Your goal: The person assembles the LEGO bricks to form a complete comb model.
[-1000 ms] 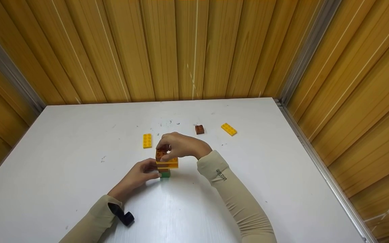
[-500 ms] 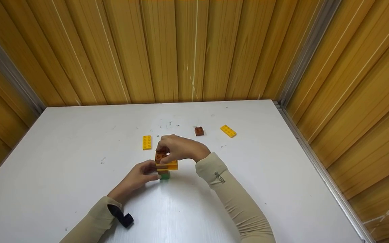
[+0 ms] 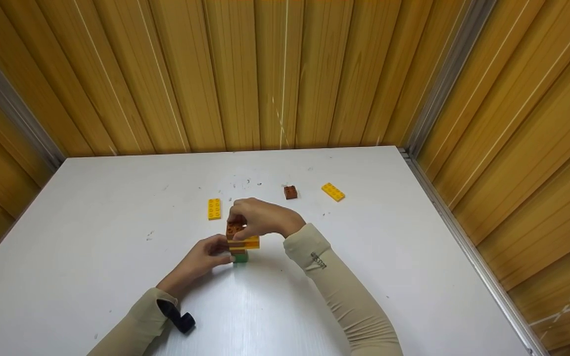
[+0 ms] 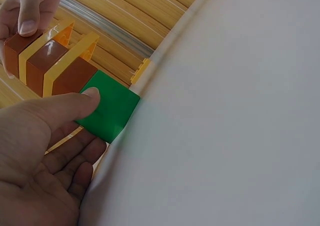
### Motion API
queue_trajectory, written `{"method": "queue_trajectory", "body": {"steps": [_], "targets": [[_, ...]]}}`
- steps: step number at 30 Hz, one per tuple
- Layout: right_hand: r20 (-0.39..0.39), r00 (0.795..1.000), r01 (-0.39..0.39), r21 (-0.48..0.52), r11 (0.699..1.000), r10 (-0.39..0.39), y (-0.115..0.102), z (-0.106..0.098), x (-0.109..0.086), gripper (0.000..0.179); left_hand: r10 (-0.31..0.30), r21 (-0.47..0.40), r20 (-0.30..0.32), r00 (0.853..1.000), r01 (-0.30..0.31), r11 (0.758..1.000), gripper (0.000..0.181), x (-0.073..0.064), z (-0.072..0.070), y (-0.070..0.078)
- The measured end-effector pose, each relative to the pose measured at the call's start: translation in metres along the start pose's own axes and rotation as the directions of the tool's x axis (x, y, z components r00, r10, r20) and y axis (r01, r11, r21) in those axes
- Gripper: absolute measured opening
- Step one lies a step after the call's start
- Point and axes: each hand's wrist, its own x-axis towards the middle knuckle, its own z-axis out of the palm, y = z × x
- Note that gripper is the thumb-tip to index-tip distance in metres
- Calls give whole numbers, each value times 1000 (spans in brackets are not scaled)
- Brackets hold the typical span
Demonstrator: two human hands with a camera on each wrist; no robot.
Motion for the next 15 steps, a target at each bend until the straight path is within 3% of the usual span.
{"method": "queue_trajectory", "body": {"steps": [7,15], "targets": [[-7,1000,-10,22,1000,10,3,2,0,32,-8,-13,6,1000,9,1000,36,-3,0,5],[-29,999,15,80,997,-13,6,3,-1,32,9,3,10,1000,-9,1000,36,-1,-1,0]]}}
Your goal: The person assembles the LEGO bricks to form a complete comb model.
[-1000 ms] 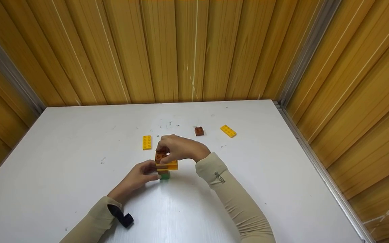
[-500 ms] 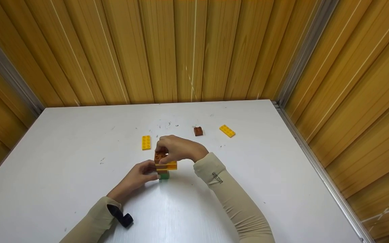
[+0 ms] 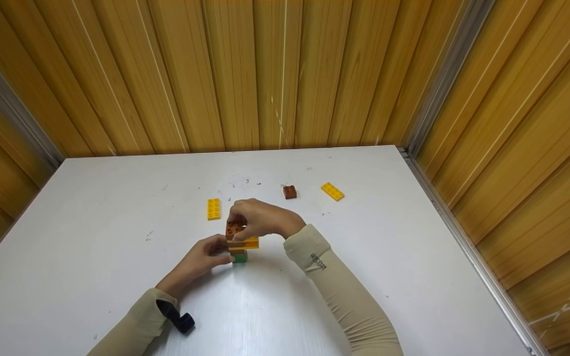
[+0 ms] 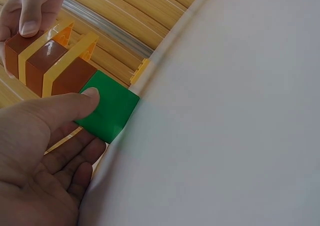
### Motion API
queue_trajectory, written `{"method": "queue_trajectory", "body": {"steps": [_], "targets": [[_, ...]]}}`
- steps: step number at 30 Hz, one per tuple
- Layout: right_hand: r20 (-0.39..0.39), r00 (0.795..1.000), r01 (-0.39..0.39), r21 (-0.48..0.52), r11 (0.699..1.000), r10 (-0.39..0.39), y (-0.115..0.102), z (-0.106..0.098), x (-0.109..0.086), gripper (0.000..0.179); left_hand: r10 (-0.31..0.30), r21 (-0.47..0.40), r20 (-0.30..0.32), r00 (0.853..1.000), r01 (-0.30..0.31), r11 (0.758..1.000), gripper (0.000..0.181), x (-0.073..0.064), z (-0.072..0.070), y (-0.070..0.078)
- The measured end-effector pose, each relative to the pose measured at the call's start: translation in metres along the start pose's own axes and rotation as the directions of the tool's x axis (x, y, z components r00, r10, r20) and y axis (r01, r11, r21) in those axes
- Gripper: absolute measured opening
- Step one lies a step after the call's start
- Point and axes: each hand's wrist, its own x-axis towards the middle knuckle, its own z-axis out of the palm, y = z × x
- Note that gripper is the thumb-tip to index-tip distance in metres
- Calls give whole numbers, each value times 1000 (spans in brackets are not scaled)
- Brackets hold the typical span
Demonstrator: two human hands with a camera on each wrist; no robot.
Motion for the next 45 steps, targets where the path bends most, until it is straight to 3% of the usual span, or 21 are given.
{"method": "queue_trajectory", "body": {"steps": [17,24,30,40,45], "targets": [[17,999,-47,58,997,46,2,1,-1,32,-20,4,-8,1000,20,1000,36,0,1,2],[20,1000,-5,63,998,4,3,-2,-5,36,6,11,-4,1000,-6,1000,36,0,1,1],[15,999,38,46,998,-39,5,-3,-6,39,-13,35,-5,1000,13,999,36,0,1,2],[26,999,34,33,999,-35,6,-5,-8,38,-14,34,-10,1000,14,999,36,0,2,2],[-4,999,37,52,998,-37,9,-9,-11,37,-10,29,-12,1000,10,1000,35,0,2,1]]}}
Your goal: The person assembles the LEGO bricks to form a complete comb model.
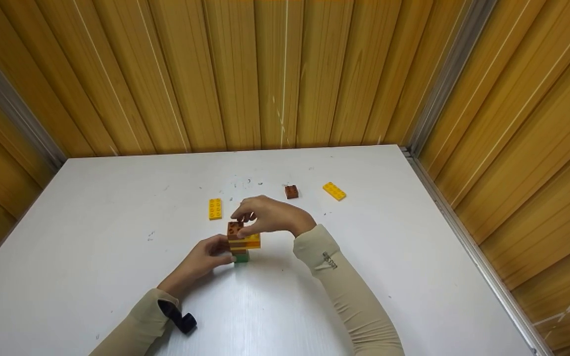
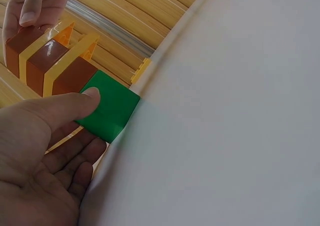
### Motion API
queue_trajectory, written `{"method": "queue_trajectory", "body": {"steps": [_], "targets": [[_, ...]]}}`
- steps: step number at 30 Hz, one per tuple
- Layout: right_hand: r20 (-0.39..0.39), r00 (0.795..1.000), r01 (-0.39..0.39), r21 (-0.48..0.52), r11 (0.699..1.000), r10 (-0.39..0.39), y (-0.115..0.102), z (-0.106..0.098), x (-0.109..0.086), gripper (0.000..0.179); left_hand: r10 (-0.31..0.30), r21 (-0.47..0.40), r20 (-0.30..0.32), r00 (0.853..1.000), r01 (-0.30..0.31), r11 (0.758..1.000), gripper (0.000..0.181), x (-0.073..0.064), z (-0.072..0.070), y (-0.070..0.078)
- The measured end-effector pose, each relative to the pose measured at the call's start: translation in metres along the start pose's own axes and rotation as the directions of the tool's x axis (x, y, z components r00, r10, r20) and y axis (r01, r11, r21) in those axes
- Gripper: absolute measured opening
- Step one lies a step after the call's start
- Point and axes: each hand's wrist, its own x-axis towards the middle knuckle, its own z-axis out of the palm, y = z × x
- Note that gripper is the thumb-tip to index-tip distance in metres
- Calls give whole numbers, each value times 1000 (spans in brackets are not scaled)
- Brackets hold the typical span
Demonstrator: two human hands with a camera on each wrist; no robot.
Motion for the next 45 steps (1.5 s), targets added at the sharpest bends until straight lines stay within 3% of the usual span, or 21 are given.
{"method": "queue_trajectory", "body": {"steps": [13,21,30,38,45], "targets": [[-146,989,-15,34,999,20,24,-18,-12,34,-35,-16,-10,999,35,999,36,1,0,1],[-235,962,-129,43,991,135,45,-26,-23,39,-38,-5,-13,999,38,999,37,0,0,2],[-365,902,-209,95,973,230,78,-32,-36,39,-50,-5,-15,999,50,999,35,0,0,2],[-390,831,-363,161,918,397,105,-35,-48,45,-88,-3,-16,996,88,996,36,0,1,-1],[-418,747,-458,242,856,518,127,-36,-61,51,4,-2,1,1000,-4,1000,37,1,-1,-3]]}}
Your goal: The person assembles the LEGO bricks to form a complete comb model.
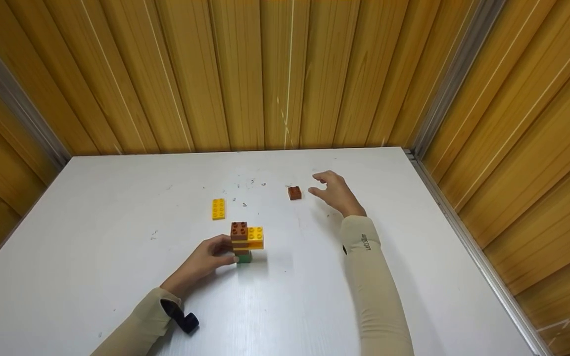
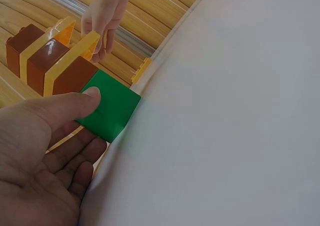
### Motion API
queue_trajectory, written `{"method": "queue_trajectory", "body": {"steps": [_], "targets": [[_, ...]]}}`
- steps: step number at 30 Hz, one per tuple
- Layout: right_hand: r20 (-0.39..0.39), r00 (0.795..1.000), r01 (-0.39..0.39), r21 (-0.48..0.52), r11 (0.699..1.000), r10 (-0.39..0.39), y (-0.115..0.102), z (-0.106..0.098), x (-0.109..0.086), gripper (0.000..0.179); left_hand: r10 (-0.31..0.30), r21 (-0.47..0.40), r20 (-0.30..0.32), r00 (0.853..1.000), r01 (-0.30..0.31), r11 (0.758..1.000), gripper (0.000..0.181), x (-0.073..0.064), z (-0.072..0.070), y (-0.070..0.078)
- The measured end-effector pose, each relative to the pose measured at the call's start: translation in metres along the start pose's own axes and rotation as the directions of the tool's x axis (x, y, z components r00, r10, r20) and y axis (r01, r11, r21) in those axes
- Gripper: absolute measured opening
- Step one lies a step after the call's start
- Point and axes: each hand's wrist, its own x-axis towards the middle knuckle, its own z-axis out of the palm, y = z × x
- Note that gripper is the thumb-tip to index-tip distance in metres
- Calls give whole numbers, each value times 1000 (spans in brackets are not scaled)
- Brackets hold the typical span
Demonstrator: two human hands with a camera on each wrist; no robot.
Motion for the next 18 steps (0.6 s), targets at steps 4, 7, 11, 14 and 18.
{"method": "queue_trajectory", "body": {"steps": [4,7,11,14,18], "targets": [[-28,996,-89,-22,996,89,11,-3,1,54,-8,-11,2,1000,8,1000,37,0,0,0],[-44,990,-140,-50,989,137,18,-3,3,56,-21,-16,3,1000,21,1000,37,0,0,0],[-33,984,-175,-63,983,173,25,-2,5,58,-20,-18,4,1000,20,1000,37,0,0,-1],[1,980,-199,-64,978,200,30,-1,6,60,-12,-18,1,1000,12,1000,37,-1,0,0],[37,965,-257,-70,964,260,37,-1,7,61,-29,-21,-1,1000,29,999,36,-1,0,2]]}}
